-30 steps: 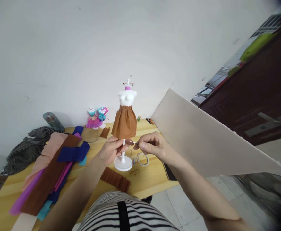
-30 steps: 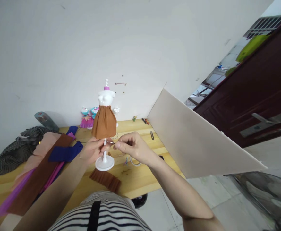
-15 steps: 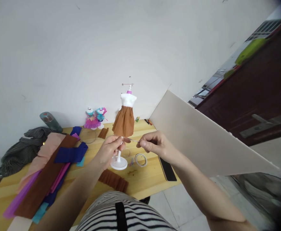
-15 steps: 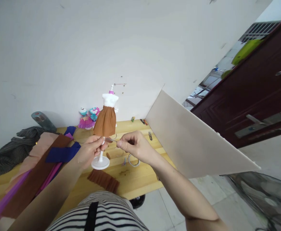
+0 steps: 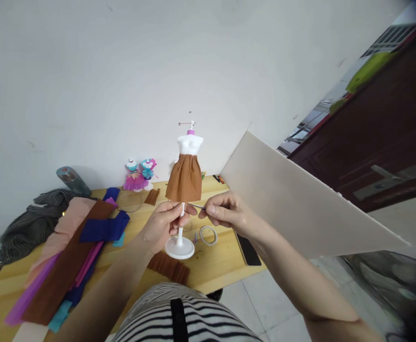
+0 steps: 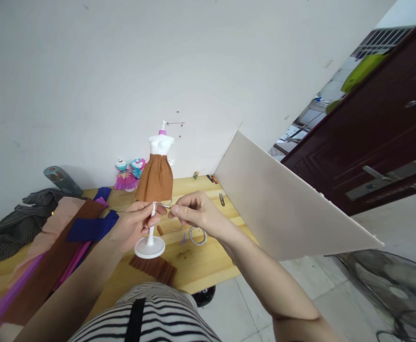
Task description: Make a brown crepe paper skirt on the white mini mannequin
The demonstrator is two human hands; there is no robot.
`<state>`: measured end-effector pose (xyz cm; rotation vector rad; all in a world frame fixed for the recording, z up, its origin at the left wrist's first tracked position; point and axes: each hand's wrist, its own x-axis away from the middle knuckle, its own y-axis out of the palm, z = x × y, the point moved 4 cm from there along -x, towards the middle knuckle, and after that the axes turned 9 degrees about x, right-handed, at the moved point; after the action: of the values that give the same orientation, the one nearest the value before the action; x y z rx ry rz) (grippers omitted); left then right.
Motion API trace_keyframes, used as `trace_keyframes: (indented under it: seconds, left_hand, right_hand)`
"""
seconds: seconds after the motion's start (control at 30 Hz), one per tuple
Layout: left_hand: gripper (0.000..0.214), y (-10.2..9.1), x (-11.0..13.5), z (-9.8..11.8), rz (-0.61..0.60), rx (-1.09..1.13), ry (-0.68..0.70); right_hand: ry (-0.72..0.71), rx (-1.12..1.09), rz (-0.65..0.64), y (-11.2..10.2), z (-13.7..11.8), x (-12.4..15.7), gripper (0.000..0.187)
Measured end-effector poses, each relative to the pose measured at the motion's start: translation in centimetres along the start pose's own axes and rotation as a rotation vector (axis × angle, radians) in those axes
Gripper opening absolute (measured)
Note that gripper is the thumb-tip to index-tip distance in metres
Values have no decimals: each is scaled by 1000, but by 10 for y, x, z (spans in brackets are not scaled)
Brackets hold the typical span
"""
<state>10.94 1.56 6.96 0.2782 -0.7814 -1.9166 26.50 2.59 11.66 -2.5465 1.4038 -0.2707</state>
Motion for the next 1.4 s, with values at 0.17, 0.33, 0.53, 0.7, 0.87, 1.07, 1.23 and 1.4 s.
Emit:
trace_keyframes:
  seconds: [0.17,0.33,0.53,0.7,0.87,1.07,1.23,1.4]
  left_hand:
    - [34,0,-1,-4,-44,26,-16]
    - [35,2,-1,-4,-48,22,-33]
    - [38,2,-1,-6,-41,-20,-43]
    - [39,2,-2,-7,-44,-28,-53]
    - [39,1,-2,-7,-35,-26,-53]
    - [38,0,-1,-8,-44,-40,-61]
    - [38,-3,-2,-10,-48,-56,-61]
    - [37,-4,-2,-11,-41,-71,-62]
  right_hand:
    - [-37,35,29,-3,0,-1,44]
    - [-73,32,21,-1,-4,-1,46]
    - [-76,99,32,-3,-7,2,49]
    - [-67,127,24,-3,-7,3,50]
    - [-65,112,20,-3,-7,2,49]
    - [-67,101,14,-2,-8,2,50]
    - [-64,92,8,-1,-8,2,49]
    - [-47,100,14,-2,-8,2,47]
